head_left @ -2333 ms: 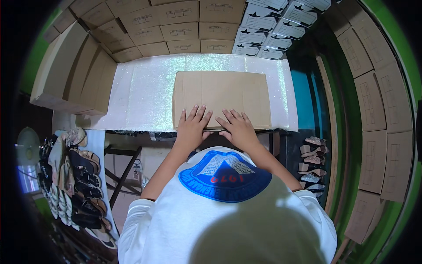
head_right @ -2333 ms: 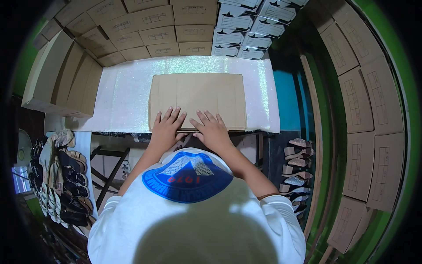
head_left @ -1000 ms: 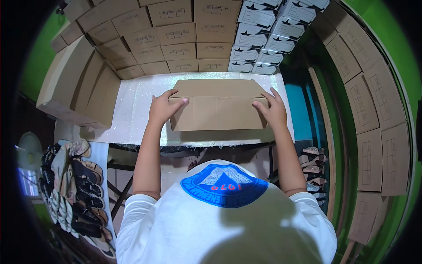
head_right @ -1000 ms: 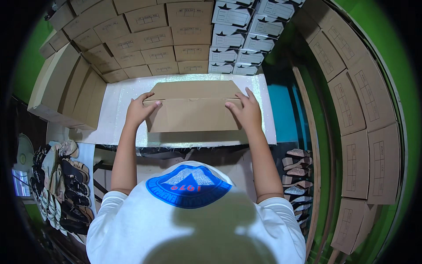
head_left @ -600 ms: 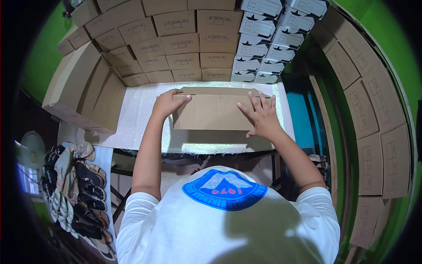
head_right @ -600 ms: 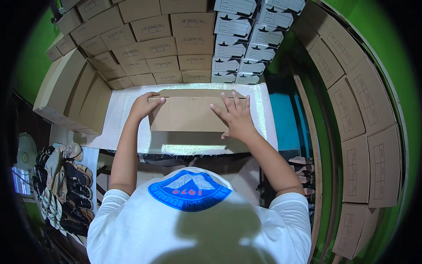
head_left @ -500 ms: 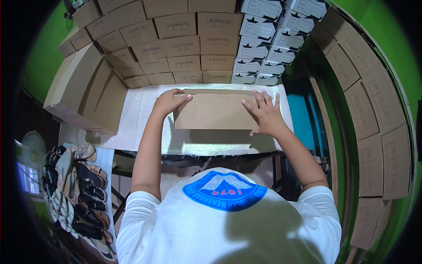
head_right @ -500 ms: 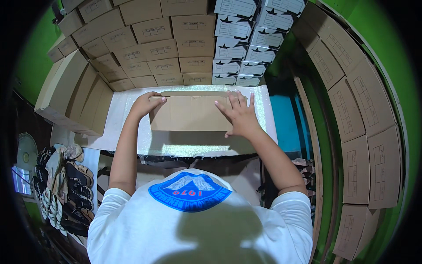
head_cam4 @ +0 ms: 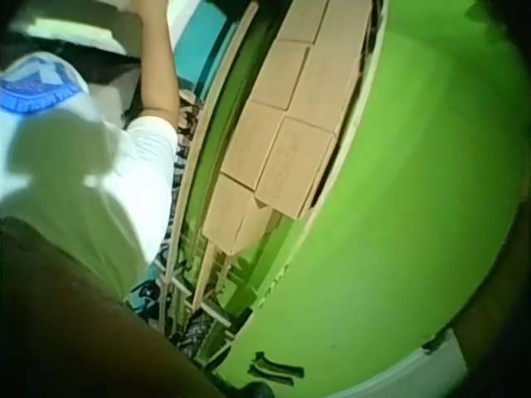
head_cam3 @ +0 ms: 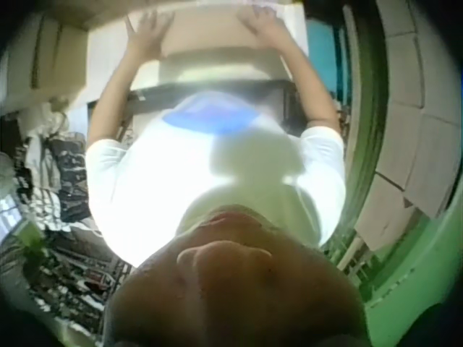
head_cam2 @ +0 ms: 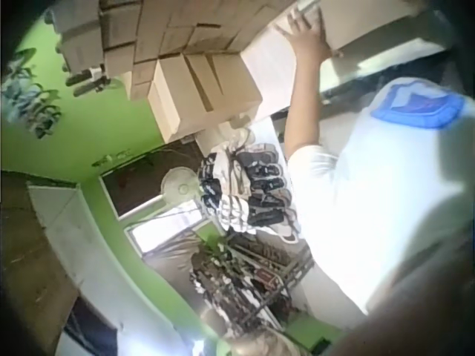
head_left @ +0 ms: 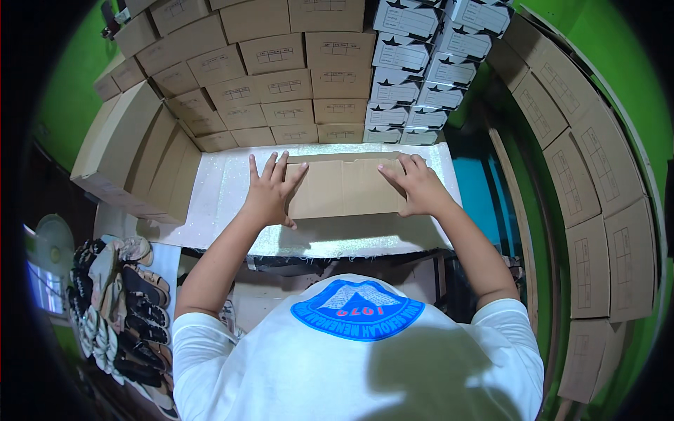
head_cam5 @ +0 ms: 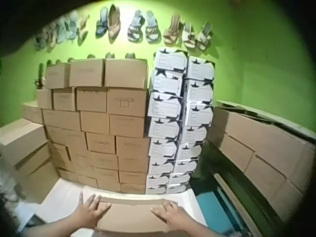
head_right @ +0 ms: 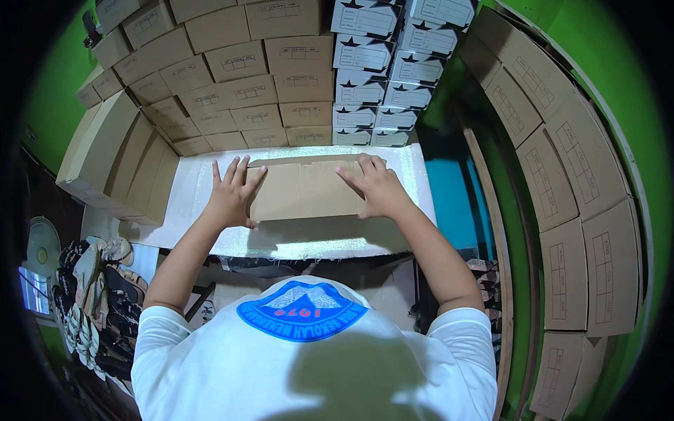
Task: Packing pairs of sandals into cardboard boxes and stacking them on a shelf.
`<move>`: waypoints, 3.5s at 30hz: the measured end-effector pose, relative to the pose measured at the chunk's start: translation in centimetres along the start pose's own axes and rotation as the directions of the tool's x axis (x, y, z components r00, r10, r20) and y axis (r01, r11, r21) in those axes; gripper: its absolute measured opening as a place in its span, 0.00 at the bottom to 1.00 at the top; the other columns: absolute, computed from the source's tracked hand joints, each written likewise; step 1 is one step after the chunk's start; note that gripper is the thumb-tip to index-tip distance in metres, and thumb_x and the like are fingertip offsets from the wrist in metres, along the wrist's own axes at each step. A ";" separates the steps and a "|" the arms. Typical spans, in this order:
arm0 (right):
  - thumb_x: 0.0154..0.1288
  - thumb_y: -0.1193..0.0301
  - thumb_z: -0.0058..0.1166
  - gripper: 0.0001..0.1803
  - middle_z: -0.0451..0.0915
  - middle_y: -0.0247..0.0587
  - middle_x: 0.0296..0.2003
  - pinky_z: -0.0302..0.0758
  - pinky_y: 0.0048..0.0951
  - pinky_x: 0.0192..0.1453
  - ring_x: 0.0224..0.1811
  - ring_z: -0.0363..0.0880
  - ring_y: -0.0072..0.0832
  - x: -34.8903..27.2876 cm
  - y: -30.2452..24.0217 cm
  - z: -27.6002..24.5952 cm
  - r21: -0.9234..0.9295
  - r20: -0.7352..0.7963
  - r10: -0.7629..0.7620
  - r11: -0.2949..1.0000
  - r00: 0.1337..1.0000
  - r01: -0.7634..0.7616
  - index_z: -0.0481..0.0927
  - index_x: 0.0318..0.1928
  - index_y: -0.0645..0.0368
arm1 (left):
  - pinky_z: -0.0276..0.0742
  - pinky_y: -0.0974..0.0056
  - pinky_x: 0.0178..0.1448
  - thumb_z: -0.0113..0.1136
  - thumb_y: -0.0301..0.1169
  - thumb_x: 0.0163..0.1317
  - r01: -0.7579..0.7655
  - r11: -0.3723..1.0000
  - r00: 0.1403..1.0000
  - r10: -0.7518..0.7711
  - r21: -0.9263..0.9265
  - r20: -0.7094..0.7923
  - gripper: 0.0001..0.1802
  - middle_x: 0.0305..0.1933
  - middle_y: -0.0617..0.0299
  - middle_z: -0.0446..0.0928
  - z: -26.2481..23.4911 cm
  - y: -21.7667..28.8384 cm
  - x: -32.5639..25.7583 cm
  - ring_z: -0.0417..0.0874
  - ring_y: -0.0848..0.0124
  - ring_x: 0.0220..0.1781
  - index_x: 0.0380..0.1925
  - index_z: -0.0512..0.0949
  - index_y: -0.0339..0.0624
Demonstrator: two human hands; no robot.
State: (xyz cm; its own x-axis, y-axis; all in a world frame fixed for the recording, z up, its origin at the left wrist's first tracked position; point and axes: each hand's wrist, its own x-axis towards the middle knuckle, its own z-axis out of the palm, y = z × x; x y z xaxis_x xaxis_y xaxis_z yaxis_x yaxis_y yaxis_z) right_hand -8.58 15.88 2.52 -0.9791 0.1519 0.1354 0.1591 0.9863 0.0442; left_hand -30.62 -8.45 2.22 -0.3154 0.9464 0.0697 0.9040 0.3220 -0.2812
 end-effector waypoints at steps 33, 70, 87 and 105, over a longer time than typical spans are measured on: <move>0.23 0.65 0.69 0.48 0.60 0.43 0.55 0.66 0.39 0.49 0.53 0.60 0.43 -14.3 -5.7 -1.5 -0.116 -0.450 -0.067 0.993 0.891 0.016 0.69 0.57 0.33 | 0.25 0.30 0.63 0.70 0.43 0.15 0.008 0.999 0.804 0.018 0.041 -0.595 0.54 0.51 0.57 0.62 -1.4 7.2 -10.5 0.64 0.58 0.58 0.56 0.64 0.70; 0.21 0.70 0.69 0.41 0.61 0.39 0.57 0.71 0.44 0.52 0.53 0.64 0.47 -58.3 -21.0 -31.0 -0.557 -0.615 -0.115 0.763 0.780 -0.327 0.76 0.48 0.33 | 0.19 0.36 0.67 0.63 0.59 0.32 -0.188 0.982 0.270 0.086 0.035 -0.959 0.44 0.53 0.55 0.66 -27.6 31.6 -33.2 0.67 0.58 0.55 0.57 0.61 0.79; 0.34 0.63 0.70 0.50 0.52 0.41 0.65 0.53 0.46 0.67 0.64 0.55 0.42 -65.5 -13.5 -31.7 -0.555 -0.610 0.116 0.643 0.784 -0.528 0.59 0.62 0.31 | 0.29 0.33 0.66 0.71 0.41 0.23 -0.296 0.950 0.413 0.224 0.102 -0.883 0.58 0.53 0.54 0.60 -36.6 42.7 -31.9 0.64 0.57 0.54 0.62 0.55 0.76; 0.57 0.55 0.51 0.33 0.54 0.38 0.65 0.60 0.43 0.62 0.60 0.61 0.43 -65.2 -11.1 -28.2 -0.470 -0.642 0.140 0.705 0.754 -0.531 0.58 0.64 0.37 | 0.48 0.44 0.66 0.66 0.49 0.36 -0.560 0.795 0.172 0.387 0.234 -0.906 0.45 0.59 0.46 0.57 -39.4 52.9 -22.7 0.58 0.49 0.60 0.59 0.60 0.62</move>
State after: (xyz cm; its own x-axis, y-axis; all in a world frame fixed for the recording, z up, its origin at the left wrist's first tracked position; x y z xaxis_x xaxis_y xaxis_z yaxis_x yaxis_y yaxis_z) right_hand 57.08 -6.81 21.10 -0.6344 0.2108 0.7437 0.6919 0.5839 0.4247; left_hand 35.77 -11.87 23.47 0.5574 0.3106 0.7700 0.8278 -0.2796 -0.4864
